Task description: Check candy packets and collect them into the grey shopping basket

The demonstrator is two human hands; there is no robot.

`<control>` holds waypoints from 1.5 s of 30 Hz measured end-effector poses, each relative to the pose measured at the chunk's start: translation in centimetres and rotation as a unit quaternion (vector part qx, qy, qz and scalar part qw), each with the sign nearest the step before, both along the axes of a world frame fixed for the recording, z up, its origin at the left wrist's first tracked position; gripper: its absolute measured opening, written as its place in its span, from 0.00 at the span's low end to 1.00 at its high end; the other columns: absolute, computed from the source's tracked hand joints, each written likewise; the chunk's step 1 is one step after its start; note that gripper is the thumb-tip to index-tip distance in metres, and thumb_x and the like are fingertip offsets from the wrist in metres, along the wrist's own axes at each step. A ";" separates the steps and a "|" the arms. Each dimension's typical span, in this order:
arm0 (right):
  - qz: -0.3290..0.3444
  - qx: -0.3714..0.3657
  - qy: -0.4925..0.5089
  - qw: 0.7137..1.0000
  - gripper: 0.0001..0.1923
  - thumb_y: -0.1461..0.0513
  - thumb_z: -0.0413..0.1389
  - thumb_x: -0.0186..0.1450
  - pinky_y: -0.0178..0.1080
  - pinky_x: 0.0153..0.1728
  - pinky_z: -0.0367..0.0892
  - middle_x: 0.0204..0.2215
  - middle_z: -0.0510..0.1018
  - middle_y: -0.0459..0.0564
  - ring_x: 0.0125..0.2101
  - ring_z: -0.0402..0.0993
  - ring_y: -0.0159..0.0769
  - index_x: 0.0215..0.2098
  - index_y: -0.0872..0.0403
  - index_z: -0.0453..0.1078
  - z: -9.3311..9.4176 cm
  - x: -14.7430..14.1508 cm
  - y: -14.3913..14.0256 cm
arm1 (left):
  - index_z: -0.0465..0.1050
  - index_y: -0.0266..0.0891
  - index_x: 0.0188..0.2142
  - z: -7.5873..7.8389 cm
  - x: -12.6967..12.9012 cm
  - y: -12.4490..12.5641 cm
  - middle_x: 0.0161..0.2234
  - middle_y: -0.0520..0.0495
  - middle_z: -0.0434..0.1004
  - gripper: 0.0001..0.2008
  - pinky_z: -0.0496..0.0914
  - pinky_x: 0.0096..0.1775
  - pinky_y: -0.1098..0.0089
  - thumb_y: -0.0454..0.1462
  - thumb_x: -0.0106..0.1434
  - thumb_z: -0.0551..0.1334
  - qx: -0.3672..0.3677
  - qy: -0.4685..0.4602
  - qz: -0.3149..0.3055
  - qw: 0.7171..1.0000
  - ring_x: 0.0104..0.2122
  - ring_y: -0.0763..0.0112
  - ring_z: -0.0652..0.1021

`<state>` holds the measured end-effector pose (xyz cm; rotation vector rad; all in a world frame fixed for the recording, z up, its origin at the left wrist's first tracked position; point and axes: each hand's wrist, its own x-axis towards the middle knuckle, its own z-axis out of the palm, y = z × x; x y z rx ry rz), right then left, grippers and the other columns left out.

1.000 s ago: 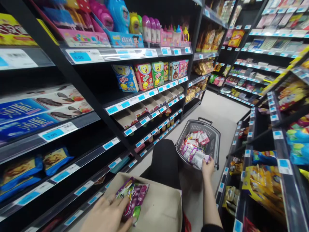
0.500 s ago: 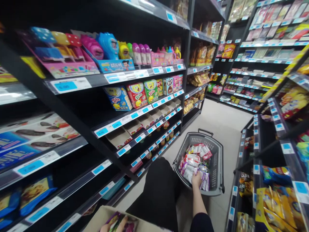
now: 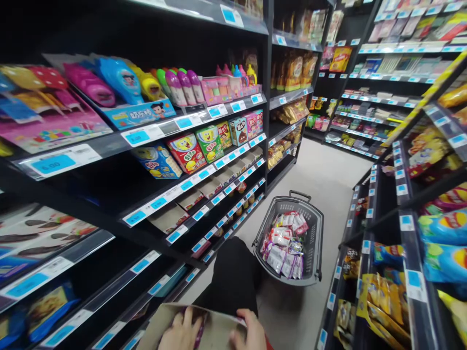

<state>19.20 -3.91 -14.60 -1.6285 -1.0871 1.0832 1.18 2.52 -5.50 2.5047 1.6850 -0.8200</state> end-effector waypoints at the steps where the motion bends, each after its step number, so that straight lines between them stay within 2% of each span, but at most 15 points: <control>1: -0.009 -0.001 -0.017 1.000 0.15 0.60 0.55 0.54 0.41 0.41 0.73 0.35 0.83 0.53 0.38 0.80 0.47 0.37 0.52 0.79 0.5 0.1 -0.2 | 0.74 0.38 0.53 0.2 0.3 0.3 0.57 0.28 0.70 0.27 0.71 0.46 0.53 0.20 0.58 0.53 -0.013 -0.003 -0.019 1.000 0.53 0.45 0.74; 4: -0.051 -0.012 -0.064 0.997 0.17 0.63 0.47 0.56 0.41 0.40 0.73 0.32 0.84 0.53 0.36 0.81 0.45 0.33 0.52 0.79 1.7 2.0 -0.2 | 0.70 0.33 0.56 1.6 1.7 1.2 0.55 0.29 0.72 0.24 0.60 0.57 0.48 0.24 0.61 0.54 -0.079 -0.043 -0.079 0.993 0.59 0.46 0.66; 7: -0.085 -0.022 -0.103 0.991 0.19 0.62 0.46 0.58 0.42 0.41 0.74 0.35 0.83 0.55 0.38 0.81 0.46 0.35 0.54 0.78 2.6 4.6 -0.2 | 0.70 0.25 0.55 3.3 3.5 1.8 0.50 0.28 0.75 0.23 0.59 0.57 0.49 0.29 0.60 0.56 -0.121 -0.097 -0.126 0.980 0.56 0.45 0.69; 11: -0.089 -0.020 -0.145 0.985 0.17 0.62 0.46 0.60 0.42 0.41 0.74 0.35 0.83 0.54 0.38 0.80 0.44 0.36 0.54 0.78 3.0 5.9 -0.4 | 0.63 0.24 0.58 4.7 5.1 2.2 0.53 0.26 0.71 0.29 0.59 0.54 0.48 0.33 0.57 0.59 -0.130 -0.131 -0.160 0.970 0.55 0.44 0.68; 14: -0.108 -0.013 -0.194 0.975 0.17 0.61 0.47 0.61 0.48 0.42 0.73 0.37 0.82 0.58 0.38 0.78 0.48 0.38 0.56 0.77 3.0 5.6 -0.8 | 0.65 0.28 0.55 5.2 5.1 2.5 0.53 0.27 0.70 0.25 0.59 0.52 0.49 0.33 0.58 0.58 -0.132 -0.154 -0.182 0.962 0.54 0.45 0.68; 18: -0.159 0.025 -0.293 0.942 0.20 0.59 0.55 0.60 0.62 0.51 0.60 0.48 0.75 0.67 0.50 0.67 0.61 0.47 0.59 0.75 3.5 4.2 -2.3 | 0.67 0.29 0.50 5.5 4.5 2.9 0.52 0.31 0.70 0.22 0.59 0.53 0.50 0.30 0.54 0.61 -0.146 -0.173 -0.215 0.950 0.53 0.48 0.68; 21: -0.118 0.133 -0.360 0.916 0.15 0.62 0.59 0.61 0.56 0.43 0.63 0.39 0.80 0.60 0.39 0.72 0.54 0.47 0.52 0.76 4.3 1.8 -3.5 | 0.68 0.30 0.49 5.4 4.3 2.8 0.46 0.35 0.74 0.22 0.59 0.52 0.52 0.29 0.54 0.62 -0.157 -0.190 -0.257 0.935 0.49 0.51 0.70; 23: -0.064 0.186 -0.355 0.914 0.13 0.62 0.58 0.63 0.50 0.37 0.66 0.31 0.80 0.56 0.32 0.72 0.48 0.47 0.50 0.75 4.8 -0.1 -3.9 | 0.69 0.31 0.48 5.2 4.2 2.4 0.44 0.36 0.75 0.17 0.59 0.52 0.53 0.31 0.58 0.61 -0.151 -0.212 -0.279 0.924 0.49 0.53 0.71; 27: -0.010 0.208 -0.282 0.937 0.15 0.56 0.56 0.65 0.44 0.36 0.70 0.33 0.80 0.54 0.33 0.76 0.45 0.48 0.51 0.71 6.0 -2.3 -3.8 | 0.72 0.34 0.42 4.8 3.6 1.8 0.44 0.36 0.75 0.13 0.61 0.52 0.53 0.41 0.62 0.61 -0.143 -0.263 -0.305 0.904 0.48 0.53 0.71; 30: -0.060 0.180 -0.156 0.970 0.20 0.46 0.51 0.65 0.40 0.32 0.71 0.32 0.79 0.52 0.31 0.76 0.42 0.44 0.50 0.71 7.2 -2.1 -3.9 | 0.73 0.38 0.43 5.2 2.9 1.8 0.45 0.42 0.77 0.10 0.62 0.53 0.55 0.38 0.66 0.57 -0.154 -0.355 -0.292 0.875 0.48 0.56 0.71; 34: -0.131 0.108 -0.058 0.984 0.24 0.44 0.44 0.68 0.36 0.24 0.67 0.24 0.75 0.49 0.23 0.72 0.37 0.35 0.51 0.73 8.5 -0.4 -4.2 | 0.76 0.45 0.44 7.6 2.0 2.3 0.45 0.46 0.80 0.18 0.55 0.60 0.53 0.30 0.67 0.49 -0.240 -0.466 -0.248 0.815 0.53 0.61 0.70; 37: -0.151 0.042 0.014 0.988 0.20 0.47 0.48 0.67 0.34 0.23 0.67 0.22 0.75 0.48 0.21 0.72 0.36 0.34 0.52 0.73 10.0 1.0 -3.4 | 0.80 0.50 0.41 9.7 1.6 2.7 0.42 0.46 0.83 0.19 0.51 0.61 0.43 0.32 0.66 0.50 -0.345 -0.485 -0.168 0.786 0.55 0.55 0.69; 41: -0.111 -0.048 0.249 0.961 0.27 0.41 0.55 0.58 0.42 0.41 0.70 0.39 0.79 0.53 0.39 0.77 0.45 0.46 0.50 0.72 13.5 1.6 -0.2 | 0.82 0.54 0.35 11.9 1.5 3.5 0.37 0.46 0.83 0.14 0.50 0.59 0.38 0.39 0.62 0.56 -0.403 -0.488 -0.102 0.768 0.57 0.47 0.67; 43: -0.079 -0.057 0.357 0.929 0.31 0.41 0.56 0.56 0.45 0.40 0.71 0.41 0.79 0.55 0.39 0.77 0.48 0.49 0.51 0.71 15.4 1.7 1.4 | 0.83 0.55 0.32 12.7 1.8 3.9 0.41 0.46 0.82 0.12 0.46 0.59 0.38 0.39 0.59 0.59 -0.372 -0.496 -0.116 0.776 0.59 0.46 0.64; 45: -0.089 -0.031 0.391 0.916 0.32 0.42 0.59 0.54 0.44 0.33 0.71 0.38 0.79 0.57 0.34 0.78 0.47 0.50 0.52 0.69 16.9 1.9 2.7 | 0.82 0.51 0.35 13.2 2.2 4.3 0.55 0.44 0.72 0.13 0.42 0.60 0.38 0.37 0.54 0.60 -0.300 -0.532 -0.102 0.785 0.62 0.44 0.57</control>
